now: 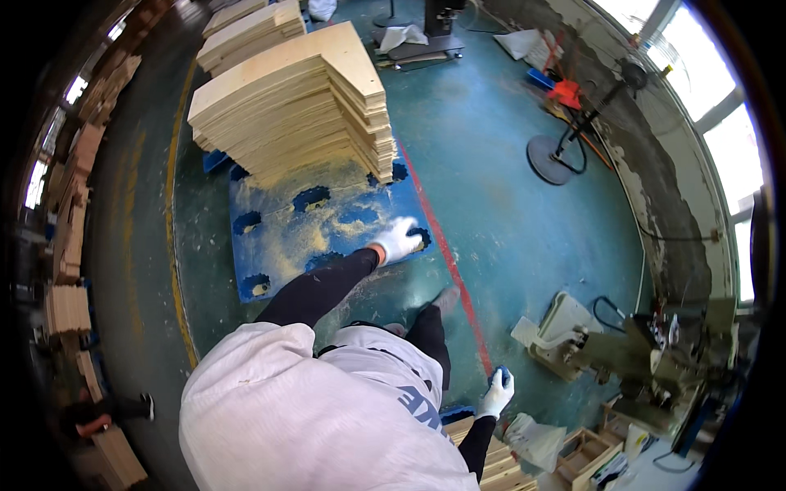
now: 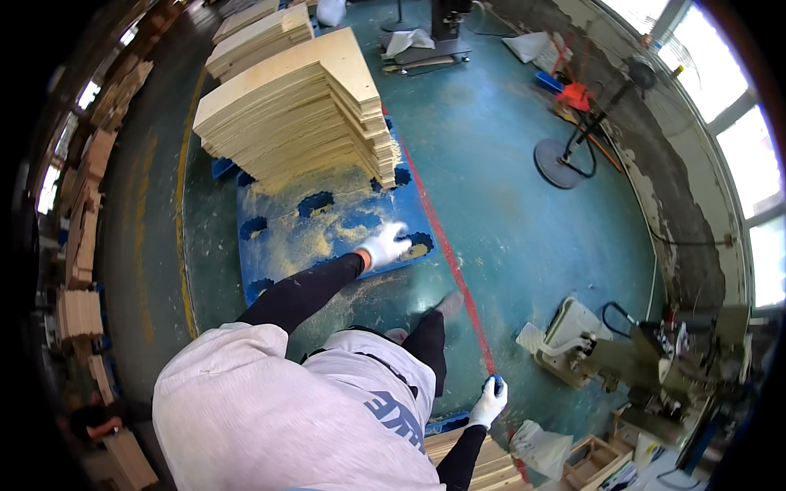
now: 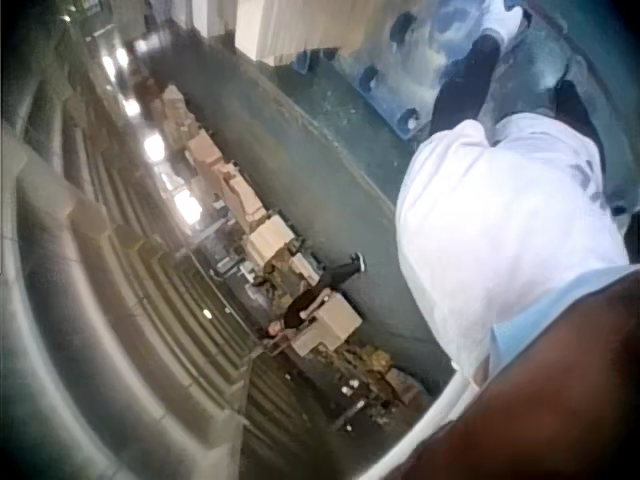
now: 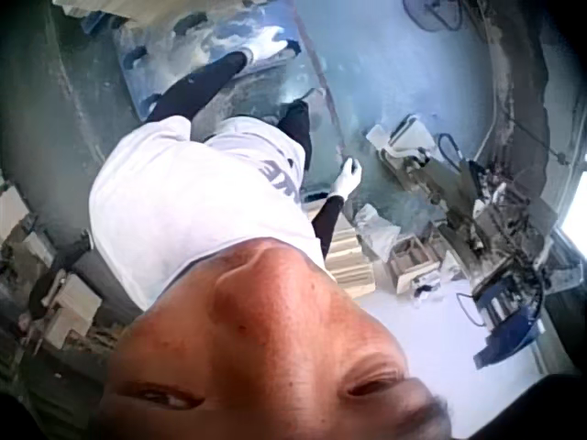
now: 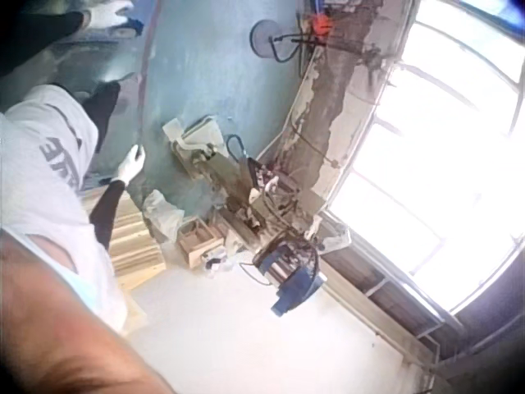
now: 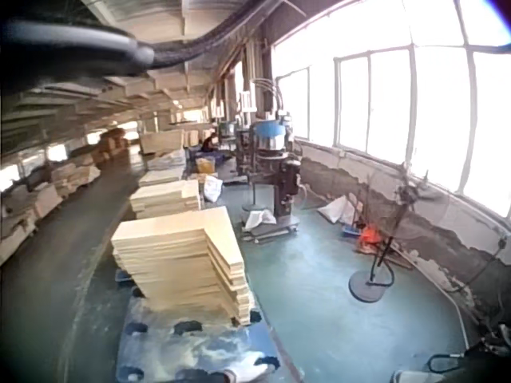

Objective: The person picks up L-shaped wooden boards from a stack, positions them under an industrial stapling or fastening machine to insert fasteners, and then places the processed boards onto a second stack.

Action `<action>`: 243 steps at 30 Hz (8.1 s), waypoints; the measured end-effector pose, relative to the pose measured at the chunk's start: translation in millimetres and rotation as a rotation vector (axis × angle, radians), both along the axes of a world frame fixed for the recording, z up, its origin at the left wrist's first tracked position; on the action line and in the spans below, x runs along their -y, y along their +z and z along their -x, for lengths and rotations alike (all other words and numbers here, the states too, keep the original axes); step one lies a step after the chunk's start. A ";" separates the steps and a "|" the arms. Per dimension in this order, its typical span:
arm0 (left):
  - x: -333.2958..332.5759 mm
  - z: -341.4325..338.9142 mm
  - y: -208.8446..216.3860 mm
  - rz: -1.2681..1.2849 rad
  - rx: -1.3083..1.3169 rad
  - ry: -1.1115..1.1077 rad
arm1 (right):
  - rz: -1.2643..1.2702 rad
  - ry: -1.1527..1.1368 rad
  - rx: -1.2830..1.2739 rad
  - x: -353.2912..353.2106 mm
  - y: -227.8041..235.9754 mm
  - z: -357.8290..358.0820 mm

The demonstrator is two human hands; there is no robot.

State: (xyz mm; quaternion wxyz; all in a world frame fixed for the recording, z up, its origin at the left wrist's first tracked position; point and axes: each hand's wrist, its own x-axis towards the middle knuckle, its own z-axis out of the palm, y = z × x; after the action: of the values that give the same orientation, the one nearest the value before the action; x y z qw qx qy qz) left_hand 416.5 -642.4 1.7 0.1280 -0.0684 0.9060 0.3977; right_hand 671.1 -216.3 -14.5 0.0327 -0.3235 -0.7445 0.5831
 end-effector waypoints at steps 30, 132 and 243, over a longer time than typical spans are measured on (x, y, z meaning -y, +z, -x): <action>118.9 69.1 118.2 0.024 -0.302 0.758 | 1.343 0.876 0.402 498.5 62.8 566.2; -472.7 317.6 176.0 -0.339 0.091 -1.692 | 0.077 -1.946 -0.812 185.2 159.9 115.5; -868.8 526.3 129.2 -0.227 -0.291 -2.002 | 0.013 -2.001 -1.177 -186.7 124.4 312.7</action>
State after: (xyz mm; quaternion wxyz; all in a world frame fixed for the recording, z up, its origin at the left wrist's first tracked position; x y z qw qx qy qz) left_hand -109.8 226.4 130.8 0.2962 0.7828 0.5111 0.1959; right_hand 358.4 -29.5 109.9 0.8186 -0.4464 -0.0227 0.3608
